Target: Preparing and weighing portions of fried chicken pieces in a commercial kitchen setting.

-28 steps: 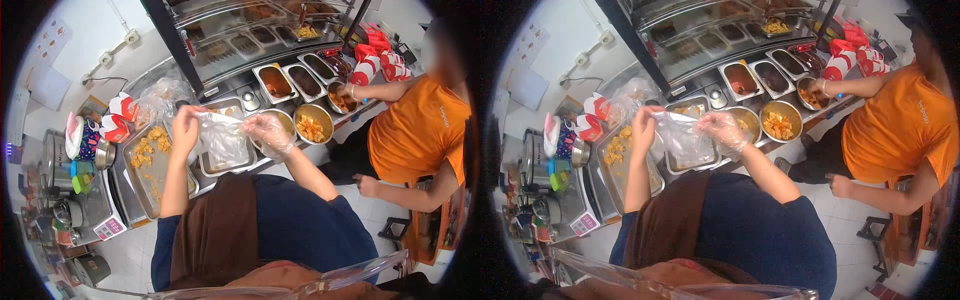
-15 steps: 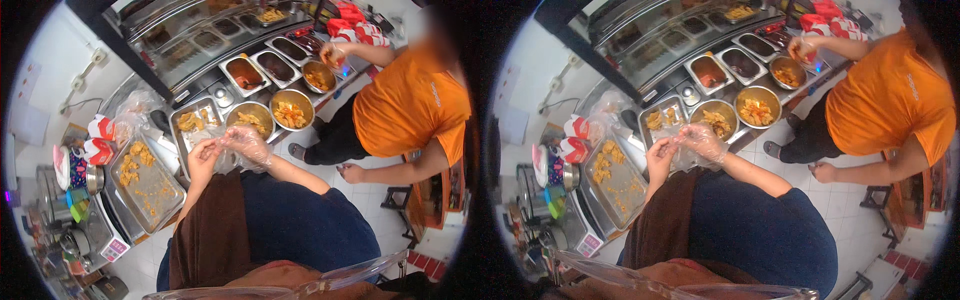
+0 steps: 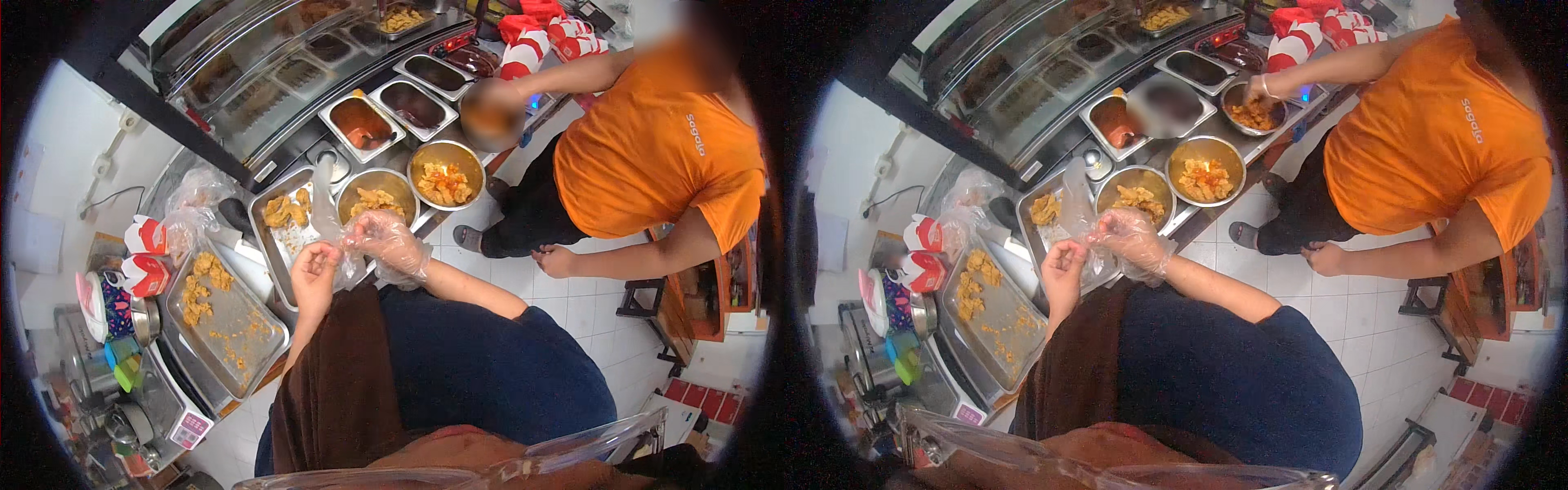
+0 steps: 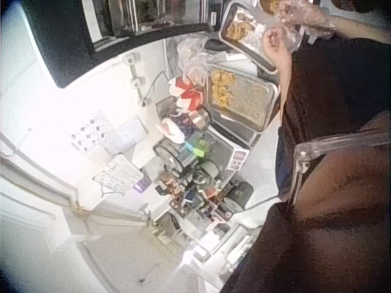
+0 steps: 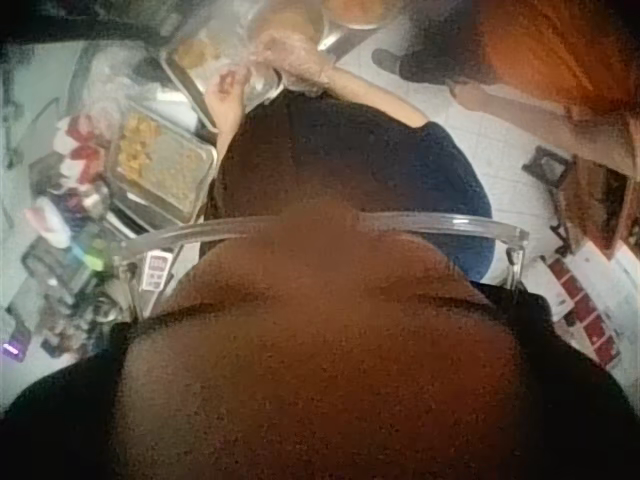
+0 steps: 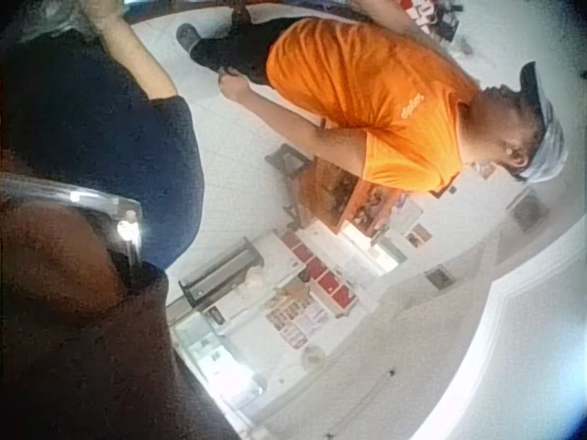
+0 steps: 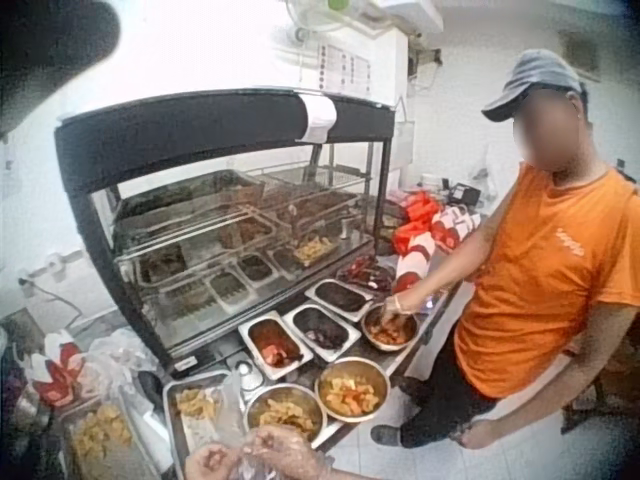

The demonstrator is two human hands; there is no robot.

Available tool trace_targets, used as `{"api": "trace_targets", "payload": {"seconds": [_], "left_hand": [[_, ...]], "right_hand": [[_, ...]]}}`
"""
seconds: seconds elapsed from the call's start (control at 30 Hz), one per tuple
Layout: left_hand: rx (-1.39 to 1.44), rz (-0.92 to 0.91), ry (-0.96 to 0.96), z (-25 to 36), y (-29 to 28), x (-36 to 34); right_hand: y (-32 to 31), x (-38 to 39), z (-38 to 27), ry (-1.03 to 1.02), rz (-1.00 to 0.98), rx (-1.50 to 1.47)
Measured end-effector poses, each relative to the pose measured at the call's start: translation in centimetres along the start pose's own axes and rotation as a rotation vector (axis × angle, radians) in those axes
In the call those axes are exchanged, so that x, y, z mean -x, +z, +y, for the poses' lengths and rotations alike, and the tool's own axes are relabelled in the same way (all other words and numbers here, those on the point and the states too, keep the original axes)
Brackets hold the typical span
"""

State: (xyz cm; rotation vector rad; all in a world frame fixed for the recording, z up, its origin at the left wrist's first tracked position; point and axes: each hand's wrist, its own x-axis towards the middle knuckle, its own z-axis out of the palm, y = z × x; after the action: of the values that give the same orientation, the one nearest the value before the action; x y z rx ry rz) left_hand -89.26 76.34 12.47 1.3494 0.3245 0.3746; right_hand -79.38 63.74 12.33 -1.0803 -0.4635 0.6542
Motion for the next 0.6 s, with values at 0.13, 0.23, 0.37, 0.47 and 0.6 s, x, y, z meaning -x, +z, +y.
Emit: {"api": "trace_targets", "payload": {"seconds": [0.13, 0.23, 0.37, 0.47, 0.6], "left_hand": [[-0.016, 0.044, 0.068, 0.5, 0.4, -0.1], [0.005, 0.054, 0.096, 0.1, 0.1, -0.2], [-0.091, 0.129, 0.014, 0.9, 0.8, -0.3], [-0.101, 0.124, 0.072, 0.6, 1.3, -0.5], [-0.063, 0.029, 0.125, 0.5, 1.9, -0.2]], "right_hand": [[-0.3, 0.0, -0.8, -0.017, -0.035, -0.088], [-0.3, -0.1, -0.8, -0.049, -0.02, -0.176], [-0.2, 0.2, -1.7, -0.002, 0.028, -0.218], [-0.1, 0.2, -1.8, -0.076, -0.007, -0.123], [0.2, 0.3, -1.4, -0.055, 0.018, -0.064]]}}
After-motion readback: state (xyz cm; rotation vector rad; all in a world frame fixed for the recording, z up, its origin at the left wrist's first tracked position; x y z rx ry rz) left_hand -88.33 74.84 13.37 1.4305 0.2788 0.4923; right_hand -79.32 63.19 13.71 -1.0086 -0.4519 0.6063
